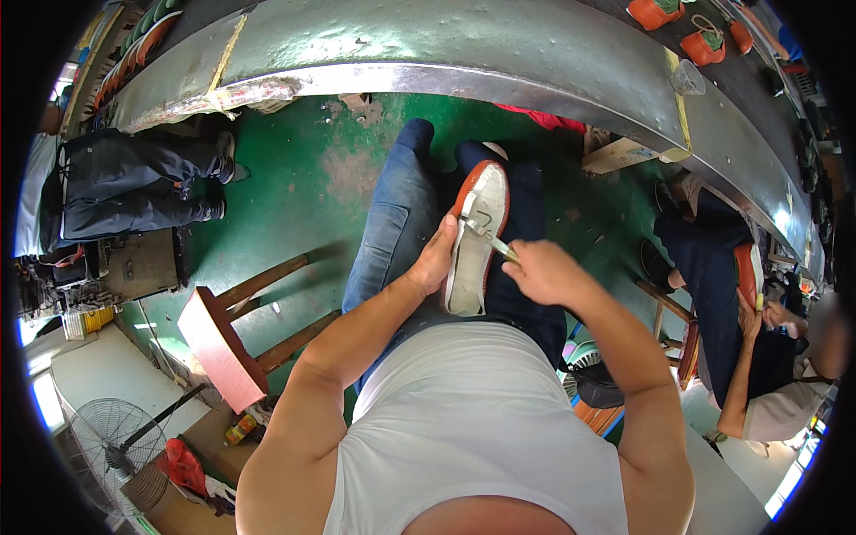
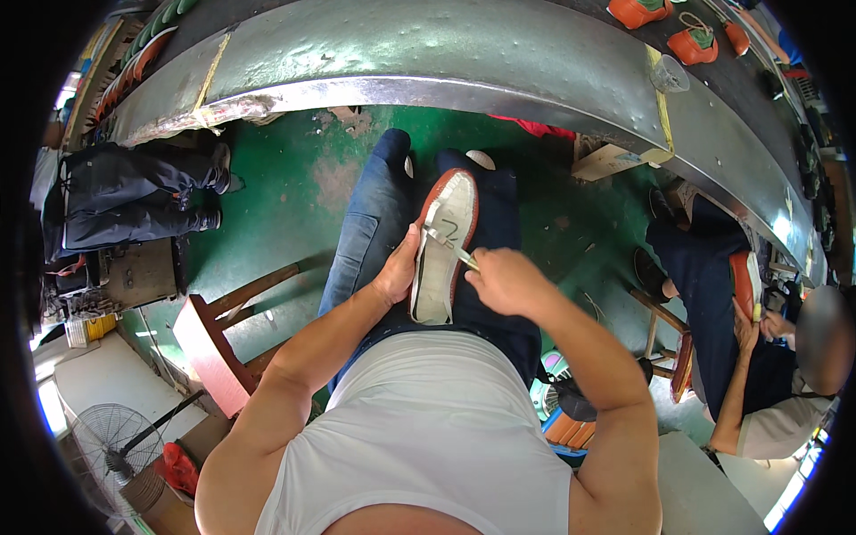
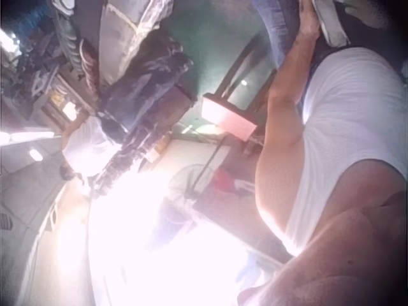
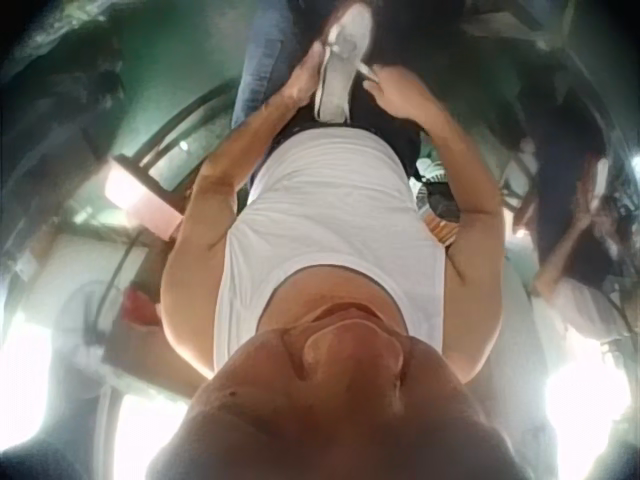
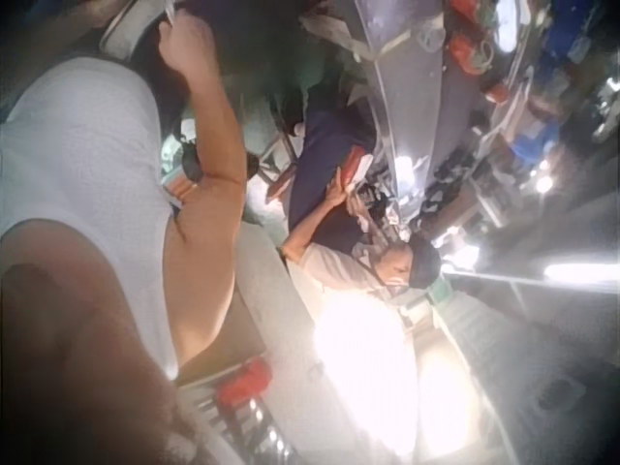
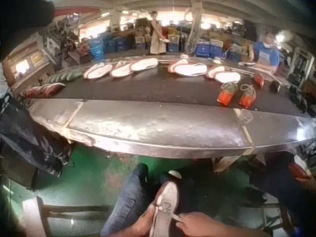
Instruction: Using pliers and a hammer to pull and secure shoe uppers onto lasts on a production line.
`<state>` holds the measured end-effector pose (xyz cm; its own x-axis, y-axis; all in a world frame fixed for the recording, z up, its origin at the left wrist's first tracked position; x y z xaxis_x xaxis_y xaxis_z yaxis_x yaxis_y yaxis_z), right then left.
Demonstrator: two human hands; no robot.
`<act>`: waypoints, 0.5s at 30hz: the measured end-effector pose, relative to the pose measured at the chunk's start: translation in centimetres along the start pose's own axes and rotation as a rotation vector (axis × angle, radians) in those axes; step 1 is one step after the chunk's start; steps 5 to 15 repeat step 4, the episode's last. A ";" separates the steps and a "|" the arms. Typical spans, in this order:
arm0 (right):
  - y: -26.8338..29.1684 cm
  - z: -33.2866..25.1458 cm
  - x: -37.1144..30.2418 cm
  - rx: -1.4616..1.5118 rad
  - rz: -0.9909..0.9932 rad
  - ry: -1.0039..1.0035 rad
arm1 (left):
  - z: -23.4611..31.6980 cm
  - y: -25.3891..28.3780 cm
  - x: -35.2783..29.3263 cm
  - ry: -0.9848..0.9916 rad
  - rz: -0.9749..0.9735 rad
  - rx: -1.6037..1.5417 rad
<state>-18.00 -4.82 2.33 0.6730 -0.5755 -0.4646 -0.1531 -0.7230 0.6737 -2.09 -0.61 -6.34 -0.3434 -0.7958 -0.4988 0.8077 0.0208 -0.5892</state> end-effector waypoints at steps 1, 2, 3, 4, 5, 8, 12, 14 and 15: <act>-2.3 1.2 0.4 0.059 0.060 -0.010 | 0.0 0.5 0.6 -0.052 0.006 0.016; -3.9 1.2 0.1 0.209 0.218 -0.039 | -0.2 1.2 0.8 -0.104 0.019 0.027; -5.4 1.5 0.1 0.315 0.264 -0.075 | -0.5 2.1 1.3 -0.092 0.048 0.079; -6.5 1.6 0.2 0.427 0.308 -0.116 | -1.0 2.2 0.9 -0.082 0.056 0.069; -6.5 1.6 0.2 0.427 0.308 -0.116 | -1.0 2.2 0.9 -0.082 0.056 0.069; -6.5 1.6 0.2 0.427 0.308 -0.116 | -1.0 2.2 0.9 -0.082 0.056 0.069; -6.5 1.6 0.2 0.427 0.308 -0.116 | -1.0 2.2 0.9 -0.082 0.056 0.069; -6.5 1.6 0.2 0.427 0.308 -0.116 | -1.0 2.2 0.9 -0.082 0.056 0.069; -6.5 1.6 0.2 0.427 0.308 -0.116 | -1.0 2.2 0.9 -0.082 0.056 0.069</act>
Point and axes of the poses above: each hand's wrist, its own x-axis towards the middle knuckle, its own y-axis out of the back of the hand, z = x × y, the point moved 5 cm from there along x, towards the middle knuckle, and after that the axes turned 5 degrees about y, right-handed, at the moved point
